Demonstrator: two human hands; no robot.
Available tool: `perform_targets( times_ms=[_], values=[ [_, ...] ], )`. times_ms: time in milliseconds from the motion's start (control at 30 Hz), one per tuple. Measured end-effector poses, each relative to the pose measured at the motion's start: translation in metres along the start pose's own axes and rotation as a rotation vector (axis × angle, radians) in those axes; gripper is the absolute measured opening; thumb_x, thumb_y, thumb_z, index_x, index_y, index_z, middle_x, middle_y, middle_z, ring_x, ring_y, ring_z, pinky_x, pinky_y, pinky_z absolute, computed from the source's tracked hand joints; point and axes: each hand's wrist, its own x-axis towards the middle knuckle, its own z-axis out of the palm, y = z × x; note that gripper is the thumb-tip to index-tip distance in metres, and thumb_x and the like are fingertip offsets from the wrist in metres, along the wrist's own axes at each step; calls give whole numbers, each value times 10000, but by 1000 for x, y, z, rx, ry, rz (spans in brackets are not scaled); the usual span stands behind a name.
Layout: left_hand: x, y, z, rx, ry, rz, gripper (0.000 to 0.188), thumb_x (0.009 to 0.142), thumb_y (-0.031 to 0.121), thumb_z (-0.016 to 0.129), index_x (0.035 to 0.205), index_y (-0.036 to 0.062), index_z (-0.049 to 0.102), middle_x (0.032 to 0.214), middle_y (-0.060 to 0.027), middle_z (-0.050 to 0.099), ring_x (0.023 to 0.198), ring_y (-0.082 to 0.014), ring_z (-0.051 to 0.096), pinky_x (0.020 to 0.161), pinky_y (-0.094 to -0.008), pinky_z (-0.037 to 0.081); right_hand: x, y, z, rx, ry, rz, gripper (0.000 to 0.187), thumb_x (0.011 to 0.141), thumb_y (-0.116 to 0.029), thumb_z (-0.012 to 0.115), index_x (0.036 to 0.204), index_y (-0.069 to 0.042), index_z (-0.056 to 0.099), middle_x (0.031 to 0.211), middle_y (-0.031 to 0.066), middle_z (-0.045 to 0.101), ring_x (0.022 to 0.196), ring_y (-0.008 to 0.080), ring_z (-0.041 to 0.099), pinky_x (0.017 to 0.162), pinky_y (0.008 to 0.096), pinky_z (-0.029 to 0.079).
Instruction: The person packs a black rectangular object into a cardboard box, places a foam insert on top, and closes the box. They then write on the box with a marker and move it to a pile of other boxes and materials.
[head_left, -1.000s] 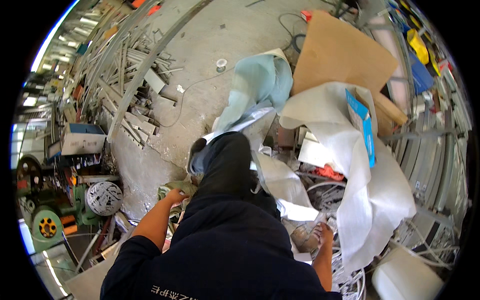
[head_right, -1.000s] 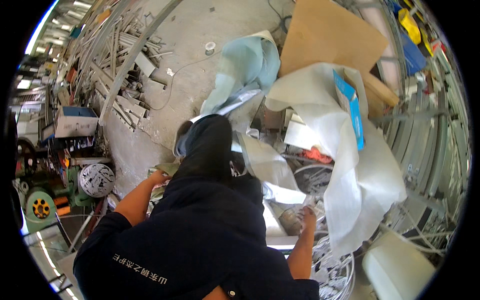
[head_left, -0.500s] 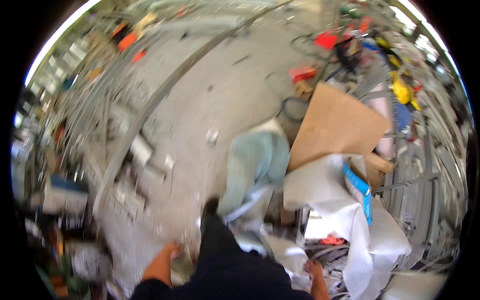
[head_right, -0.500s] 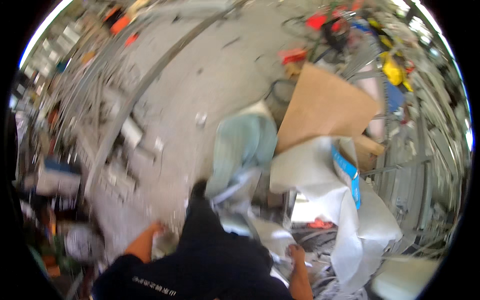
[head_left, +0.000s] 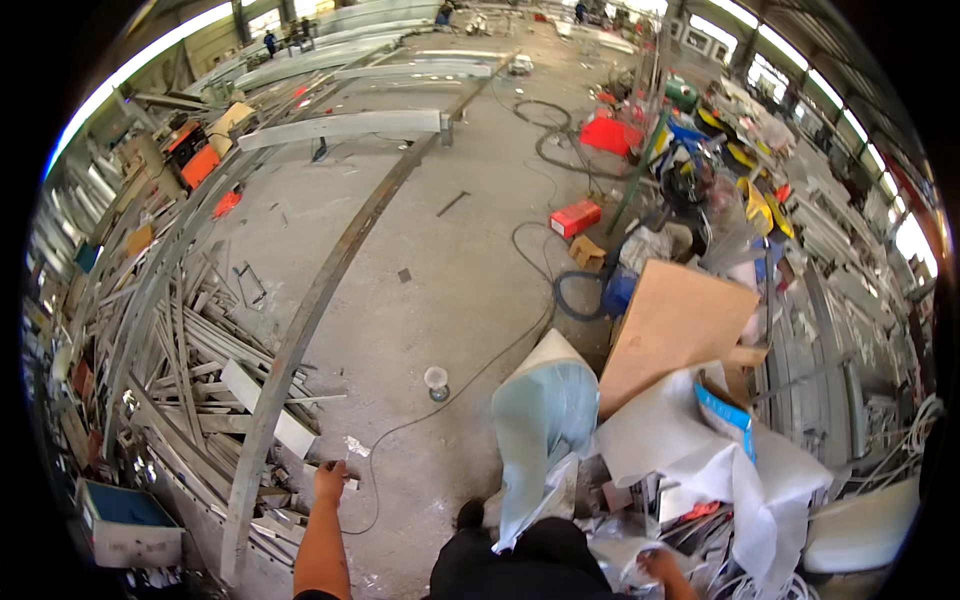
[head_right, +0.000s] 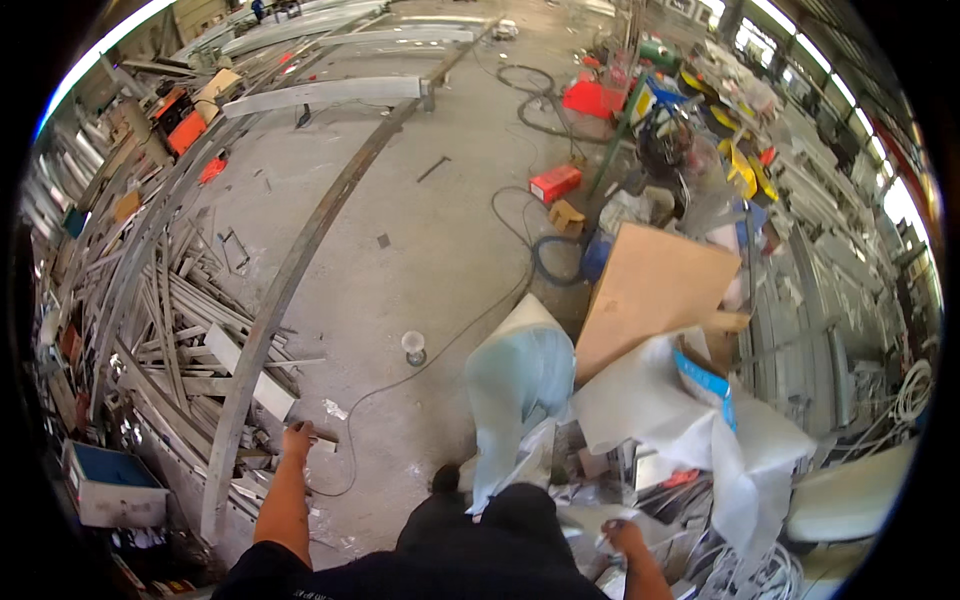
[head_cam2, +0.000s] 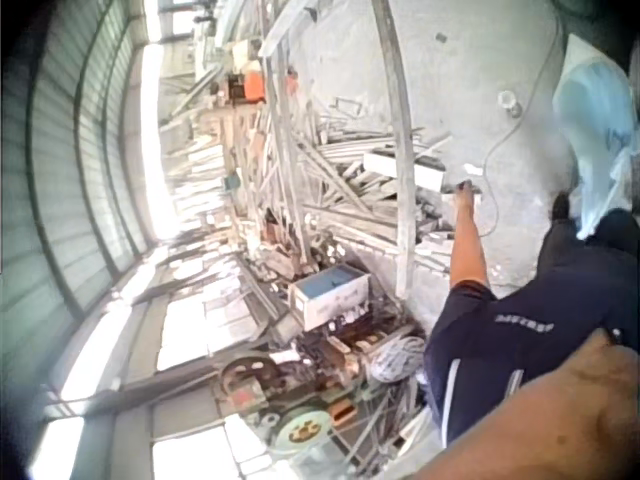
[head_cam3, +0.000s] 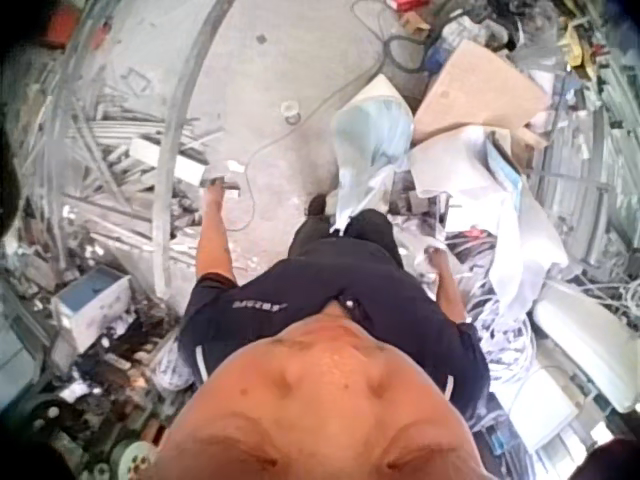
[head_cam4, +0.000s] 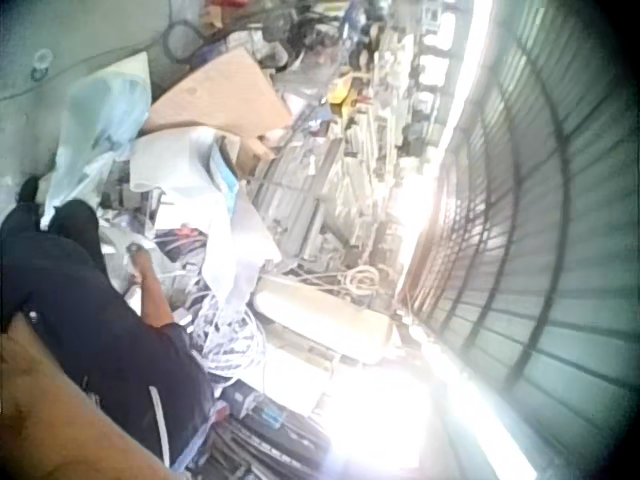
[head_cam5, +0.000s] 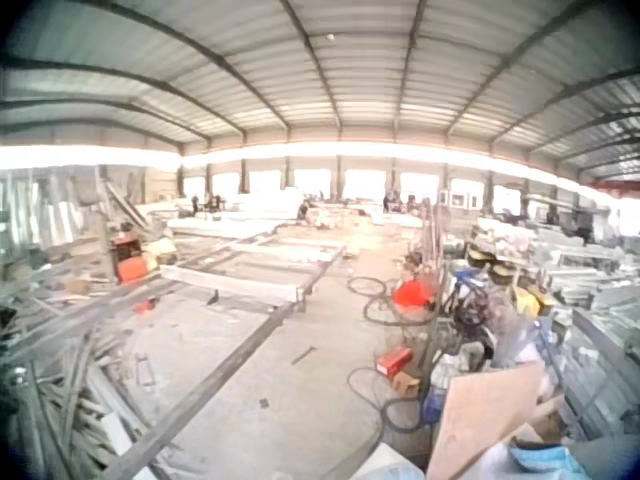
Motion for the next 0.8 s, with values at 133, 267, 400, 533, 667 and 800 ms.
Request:
perform_targets(
  times_ms=[133, 267, 400, 533, 667, 800],
  values=[
    [9, -77, -57, 281, -284, -430, 298, 916, 344, 662, 989, 55, 666, 815, -90, 663, 706, -212, 631, 602, -386, 497, 14, -84, 13, -148, 221, -269, 401, 917, -315, 648, 1172, -5, 658, 887, 120, 736, 749, 168, 688, 657, 333, 541],
    [-36, -131, -3, 851, -620, -1063, 465, 930, 484, 582, 1208, 118, 652, 1135, -120, 690, 1064, -290, 635, 934, -594, 450, -55, -87, 42, 272, 154, -108, 437, 882, -324, 699, 1171, 2, 663, 896, 121, 728, 730, 182, 677, 654, 324, 538],
    [-33, -116, 30, 672, -1387, -1104, 367, 923, 400, 601, 1173, 140, 668, 1055, -69, 681, 980, -234, 634, 903, -476, 489, -77, -16, 97, 67, 216, -22, 380, 864, -336, 684, 1033, 3, 700, 874, 176, 726, 753, 234, 712, 698, 362, 567],
    [17, -50, 97, 649, -1127, -852, 284, 904, 381, 649, 1014, 132, 730, 923, -41, 685, 830, -186, 659, 691, -331, 531, -91, 93, 174, 315, 78, 310, 314, 865, -284, 698, 895, 29, 708, 833, 137, 713, 701, 226, 689, 641, 348, 564],
    [57, 53, 181, 760, -620, -153, 242, 884, 222, 698, 1008, 16, 669, 774, -64, 673, 593, -155, 612, 511, -288, 473, -88, 86, 166, 704, -5, 555, 317, 876, -274, 709, 937, 36, 690, 835, 113, 706, 684, 213, 674, 592, 348, 556],
    [59, 154, 275, 639, -581, -21, 296, 871, 223, 706, 1045, -10, 651, 771, -61, 663, 616, -151, 604, 540, -270, 451, -31, 79, 139, 777, 60, 542, 338, 880, -301, 719, 983, 20, 700, 818, 94, 702, 664, 212, 668, 589, 348, 558]
  ],
)
